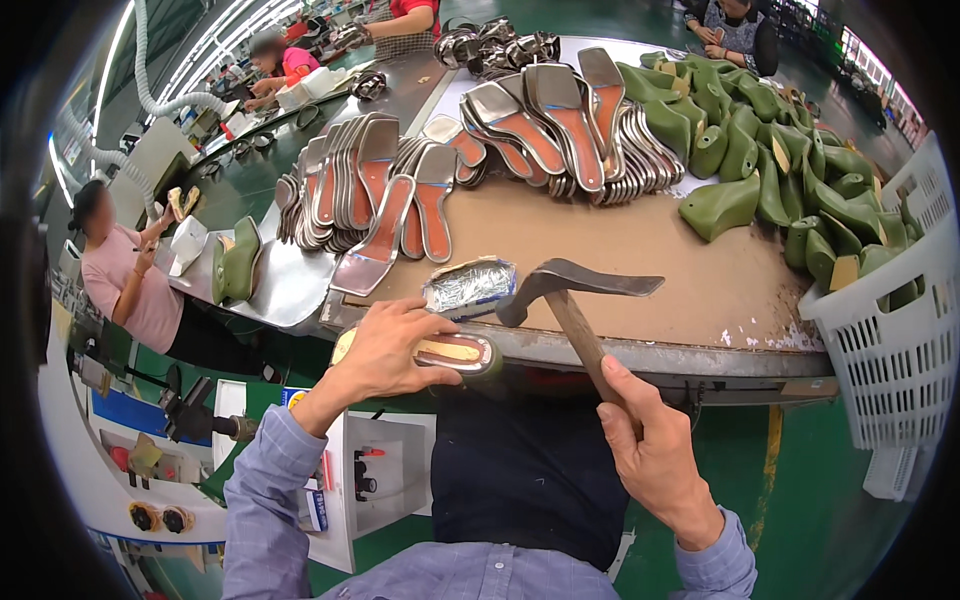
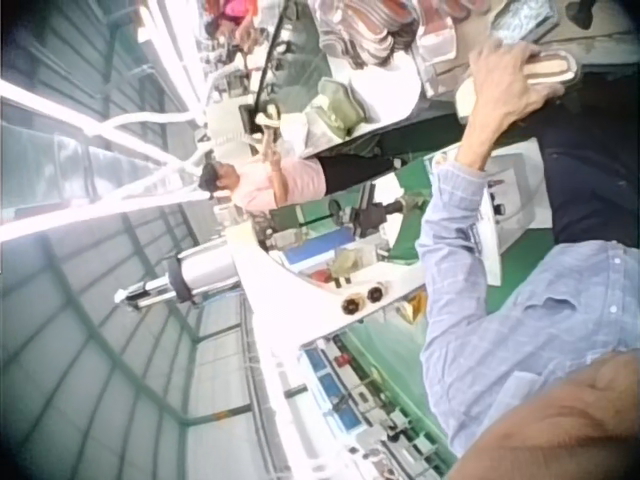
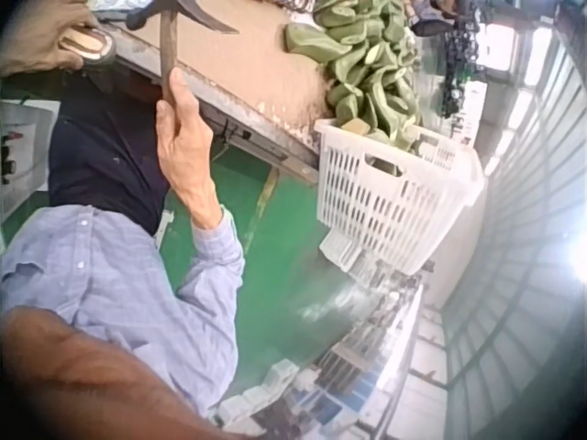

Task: The person assembles green rubber shoes by inserting a sole into the shoe upper and securing it with a hammer and nails. The person repeatedly picks up shoe parts from a table and a basket, aligns them, and hammers nails into the sole to attach it to the upper.

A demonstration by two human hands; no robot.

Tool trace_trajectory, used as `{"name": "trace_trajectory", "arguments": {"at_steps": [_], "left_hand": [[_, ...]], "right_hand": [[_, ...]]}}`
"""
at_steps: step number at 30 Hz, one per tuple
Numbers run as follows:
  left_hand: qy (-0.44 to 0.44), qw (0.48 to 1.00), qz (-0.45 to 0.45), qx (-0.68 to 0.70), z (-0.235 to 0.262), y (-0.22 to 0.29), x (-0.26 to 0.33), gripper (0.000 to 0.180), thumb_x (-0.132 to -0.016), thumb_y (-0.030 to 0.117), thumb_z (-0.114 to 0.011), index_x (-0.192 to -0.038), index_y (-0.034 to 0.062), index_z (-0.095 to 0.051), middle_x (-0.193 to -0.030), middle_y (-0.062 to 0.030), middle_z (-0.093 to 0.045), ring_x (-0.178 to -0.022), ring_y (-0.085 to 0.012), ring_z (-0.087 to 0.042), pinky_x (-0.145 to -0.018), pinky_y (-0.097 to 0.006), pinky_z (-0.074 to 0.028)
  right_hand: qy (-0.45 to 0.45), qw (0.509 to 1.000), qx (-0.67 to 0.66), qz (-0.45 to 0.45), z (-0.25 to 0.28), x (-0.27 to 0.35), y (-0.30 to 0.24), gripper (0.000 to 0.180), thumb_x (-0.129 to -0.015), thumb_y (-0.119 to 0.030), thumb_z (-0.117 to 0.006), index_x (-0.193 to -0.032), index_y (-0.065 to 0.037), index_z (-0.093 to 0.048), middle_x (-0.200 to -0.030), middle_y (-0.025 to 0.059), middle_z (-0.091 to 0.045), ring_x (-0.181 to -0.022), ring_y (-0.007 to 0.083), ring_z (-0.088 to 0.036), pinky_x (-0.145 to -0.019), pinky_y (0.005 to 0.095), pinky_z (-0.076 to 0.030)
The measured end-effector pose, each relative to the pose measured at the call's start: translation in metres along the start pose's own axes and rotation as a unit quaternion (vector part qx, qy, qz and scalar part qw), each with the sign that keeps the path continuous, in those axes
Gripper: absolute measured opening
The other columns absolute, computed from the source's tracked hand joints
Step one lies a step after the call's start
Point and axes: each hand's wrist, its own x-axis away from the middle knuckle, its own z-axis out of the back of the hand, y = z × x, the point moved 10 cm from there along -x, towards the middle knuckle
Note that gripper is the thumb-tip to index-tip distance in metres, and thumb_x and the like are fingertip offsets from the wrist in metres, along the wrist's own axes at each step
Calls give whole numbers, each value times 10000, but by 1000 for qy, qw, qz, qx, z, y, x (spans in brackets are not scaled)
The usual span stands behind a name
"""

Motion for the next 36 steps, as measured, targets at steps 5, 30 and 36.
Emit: {"name": "trace_trajectory", "arguments": {"at_steps": [5,30,36], "left_hand": [[-19,1000,20,7,-9,-3,1,566,-721,502,-826,-1154,169,-679,-1055,-60,-694,-1044,-262,-627,-894,-410,-400],[-7,999,41,-24,-13,-4,9,551,-779,507,-767,-1126,105,-619,-1034,-93,-680,-1031,-264,-638,-866,-425,-396],[-16,999,33,-24,-12,1,-2,557,-782,509,-765,-1131,100,-620,-1026,-88,-683,-1027,-265,-641,-866,-429,-399]], "right_hand": [[-24,999,22,-7,-3,3,-4,462,-932,20,-664,-1379,-35,-562,-1013,166,-711,-720,213,-668,-671,308,-539],[-4,991,102,87,5,-43,-72,395,-916,15,-675,-1306,-26,-621,-1000,161,-720,-679,207,-658,-636,334,-560],[-57,982,130,123,-21,-14,-46,483,-930,-66,-663,-1395,-68,-531,-865,156,-665,-720,273,-656,-637,374,-534]]}}
